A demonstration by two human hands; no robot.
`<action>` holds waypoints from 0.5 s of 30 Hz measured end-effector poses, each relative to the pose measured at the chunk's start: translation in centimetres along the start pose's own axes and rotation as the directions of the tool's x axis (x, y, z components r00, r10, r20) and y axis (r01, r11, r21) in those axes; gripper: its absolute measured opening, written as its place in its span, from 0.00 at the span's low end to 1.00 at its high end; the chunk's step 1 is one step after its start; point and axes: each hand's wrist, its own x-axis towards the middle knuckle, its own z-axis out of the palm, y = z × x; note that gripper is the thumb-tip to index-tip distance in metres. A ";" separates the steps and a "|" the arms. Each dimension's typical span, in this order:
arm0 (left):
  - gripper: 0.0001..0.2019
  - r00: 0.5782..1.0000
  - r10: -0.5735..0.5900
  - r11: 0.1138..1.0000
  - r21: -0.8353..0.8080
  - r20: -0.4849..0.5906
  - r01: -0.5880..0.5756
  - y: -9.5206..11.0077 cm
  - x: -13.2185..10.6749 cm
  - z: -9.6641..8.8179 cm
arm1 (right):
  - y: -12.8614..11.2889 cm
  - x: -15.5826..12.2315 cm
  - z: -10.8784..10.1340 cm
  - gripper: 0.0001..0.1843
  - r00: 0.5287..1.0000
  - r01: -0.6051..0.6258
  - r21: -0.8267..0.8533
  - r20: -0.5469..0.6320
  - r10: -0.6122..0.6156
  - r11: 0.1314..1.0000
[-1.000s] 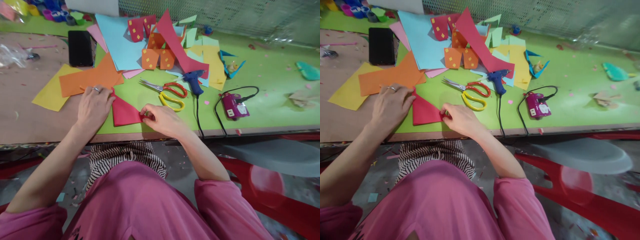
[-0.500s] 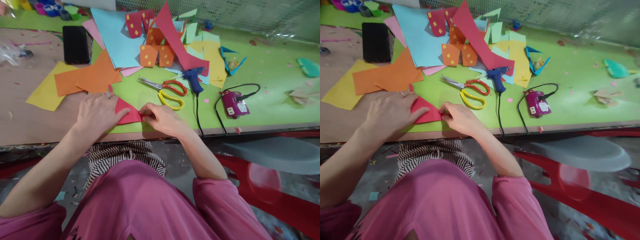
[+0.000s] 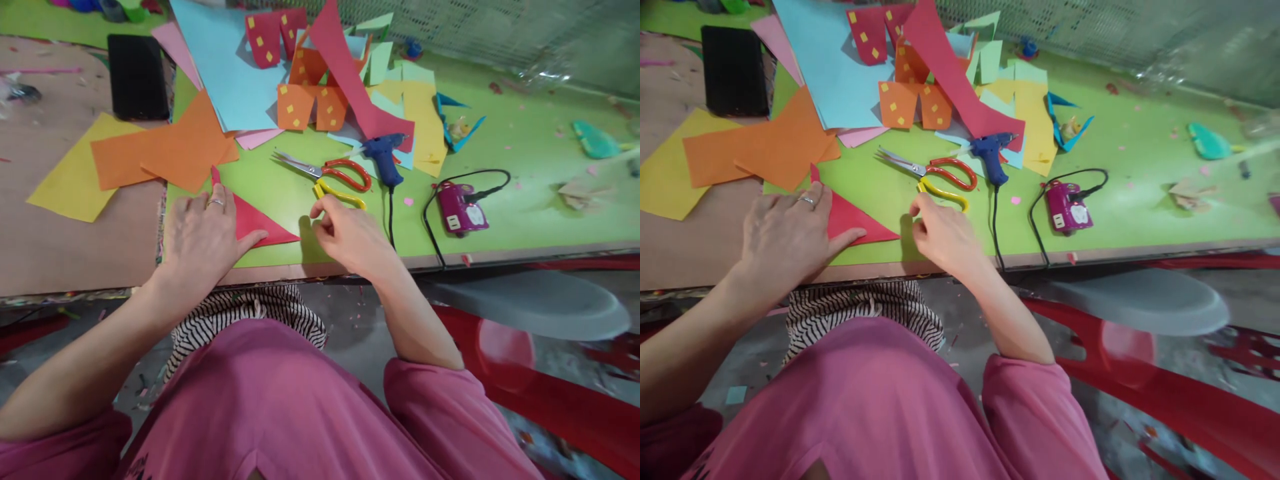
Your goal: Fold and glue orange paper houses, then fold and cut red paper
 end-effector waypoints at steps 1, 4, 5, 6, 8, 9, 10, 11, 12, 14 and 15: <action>0.44 1.000 -0.008 1.000 0.011 0.010 0.008 0.1 0.0 -0.1 | 0.3 -0.4 0.2 0.12 0.996 0.053 -0.015 -0.075 -0.054 0.998; 0.43 0.998 -0.033 0.998 0.052 0.050 0.030 0.6 0.0 -0.8 | 1.1 -1.7 1.6 0.10 0.893 0.338 -0.119 -0.272 -0.358 0.934; 0.41 0.997 -0.037 0.997 0.069 0.065 0.033 0.8 0.0 -1.0 | 1.2 -1.9 2.2 0.10 0.837 0.419 -0.179 -0.304 -0.456 0.890; 0.40 0.996 -0.041 0.995 0.090 0.084 0.034 1.0 0.0 -1.3 | 1.4 -2.1 2.8 0.11 0.783 0.479 -0.237 -0.318 -0.534 0.845; 0.41 0.990 -0.049 0.989 0.144 0.130 0.030 1.4 0.0 -1.6 | 1.6 -2.3 3.9 0.13 0.712 0.543 -0.322 -0.314 -0.628 0.776; 0.42 0.988 -0.053 0.985 0.171 0.145 0.028 1.5 0.1 -1.7 | 1.6 -2.2 4.3 0.14 0.696 0.555 -0.349 -0.303 -0.651 0.755; 0.42 0.986 -0.052 0.981 0.192 0.156 0.022 1.5 0.1 -1.8 | 1.7 -2.2 4.6 0.15 0.686 0.561 -0.369 -0.293 -0.666 0.741; 0.42 0.986 -0.050 0.978 0.206 0.161 0.016 1.5 0.1 -1.7 | 1.7 -2.1 4.8 0.15 0.680 0.565 -0.383 -0.285 -0.676 0.730; 0.42 0.986 -0.049 0.977 0.215 0.162 0.013 1.5 0.1 -1.7 | 1.7 -2.0 4.9 0.15 0.674 0.570 -0.396 -0.276 -0.685 0.720; 0.41 0.986 -0.050 0.976 0.215 0.161 0.014 1.4 0.1 -1.5 | 1.7 -1.9 5.0 0.16 0.660 0.578 -0.422 -0.262 -0.704 0.698; 0.41 0.986 -0.051 0.978 0.207 0.162 0.017 1.4 0.1 -1.5 | 1.7 -1.9 5.0 0.16 0.653 0.580 -0.434 -0.259 -0.712 0.690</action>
